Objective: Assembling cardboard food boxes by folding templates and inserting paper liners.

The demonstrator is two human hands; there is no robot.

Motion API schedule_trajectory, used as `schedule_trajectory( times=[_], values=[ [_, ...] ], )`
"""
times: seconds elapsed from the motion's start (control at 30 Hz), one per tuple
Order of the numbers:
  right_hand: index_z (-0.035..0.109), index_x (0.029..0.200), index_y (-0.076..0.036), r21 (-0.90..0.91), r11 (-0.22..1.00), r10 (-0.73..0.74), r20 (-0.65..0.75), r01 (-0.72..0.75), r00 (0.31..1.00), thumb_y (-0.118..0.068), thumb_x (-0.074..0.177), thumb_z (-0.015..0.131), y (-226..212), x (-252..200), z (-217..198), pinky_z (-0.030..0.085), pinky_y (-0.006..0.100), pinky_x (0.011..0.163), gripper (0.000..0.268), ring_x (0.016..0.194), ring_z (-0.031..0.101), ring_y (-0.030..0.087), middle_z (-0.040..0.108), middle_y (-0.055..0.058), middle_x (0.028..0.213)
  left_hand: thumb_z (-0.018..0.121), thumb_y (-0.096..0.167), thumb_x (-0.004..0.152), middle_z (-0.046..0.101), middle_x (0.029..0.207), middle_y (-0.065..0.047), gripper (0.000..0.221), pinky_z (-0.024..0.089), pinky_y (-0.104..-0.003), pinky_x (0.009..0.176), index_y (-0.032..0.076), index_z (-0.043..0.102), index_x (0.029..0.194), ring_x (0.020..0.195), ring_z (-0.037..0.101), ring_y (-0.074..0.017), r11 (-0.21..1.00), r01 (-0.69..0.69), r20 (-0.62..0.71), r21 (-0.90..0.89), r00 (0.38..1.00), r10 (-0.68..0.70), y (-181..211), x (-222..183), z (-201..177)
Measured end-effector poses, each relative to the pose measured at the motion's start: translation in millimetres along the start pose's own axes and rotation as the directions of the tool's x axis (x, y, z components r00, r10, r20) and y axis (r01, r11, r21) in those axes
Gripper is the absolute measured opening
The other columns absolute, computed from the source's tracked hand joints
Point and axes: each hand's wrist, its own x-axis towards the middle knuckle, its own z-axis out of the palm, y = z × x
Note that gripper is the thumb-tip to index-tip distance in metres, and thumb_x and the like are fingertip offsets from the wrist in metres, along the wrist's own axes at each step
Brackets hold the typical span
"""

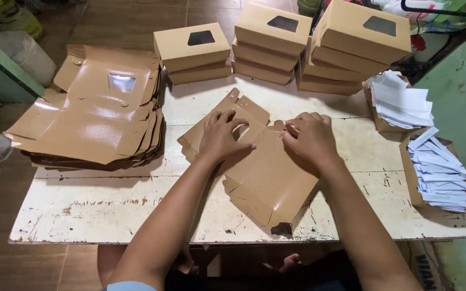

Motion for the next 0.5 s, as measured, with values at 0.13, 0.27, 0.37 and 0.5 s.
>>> schedule_trajectory(
  times=[0.13,0.27,0.37,0.5],
  values=[
    [0.076,0.108,-0.027,0.158,0.979,-0.104,-0.134,0.125,0.986,-0.037,0.091,0.07,-4,-4,17,0.042,0.04,0.105,0.021,0.108,0.065,0.017,0.068,-0.006,0.102,0.074,0.058,0.061,0.054,0.143,-0.006,0.062,0.034,-0.049,0.108,0.033,0.071,0.117,0.136,0.042,-0.0327,1.0,0.0,0.011,0.006,1.0,0.0,2,3,-2],
    [0.08,0.099,-0.021,0.262,0.925,-0.265,-0.068,0.274,0.962,-0.032,0.088,0.072,-11,-7,7,0.046,0.039,0.1,0.017,0.11,0.065,0.021,0.072,-0.002,0.103,0.075,0.056,0.062,0.054,0.142,-0.006,0.061,0.034,-0.05,0.107,0.032,0.071,0.118,0.135,0.042,-0.033,1.0,-0.025,-0.003,0.013,1.0,0.025,3,7,2],
    [0.081,0.096,-0.019,0.3,0.925,-0.262,0.052,0.235,0.964,-0.032,0.086,0.071,-15,-9,10,0.05,0.041,0.097,0.019,0.107,0.067,0.024,0.075,0.0,0.103,0.075,0.057,0.063,0.053,0.144,-0.007,0.064,0.033,-0.05,0.107,0.033,0.069,0.122,0.136,0.041,-0.0339,0.999,-0.031,0.016,0.02,0.999,0.031,2,8,4],
    [0.079,0.103,-0.023,0.247,0.951,-0.202,0.055,0.183,0.978,-0.035,0.088,0.072,-24,-11,4,0.055,0.041,0.09,0.021,0.099,0.069,0.023,0.073,-0.001,0.097,0.073,0.058,0.064,0.05,0.147,-0.007,0.069,0.03,-0.052,0.109,0.035,0.065,0.128,0.139,0.038,-0.0344,0.998,-0.034,0.057,0.048,0.998,0.031,3,11,4]
  ],
)
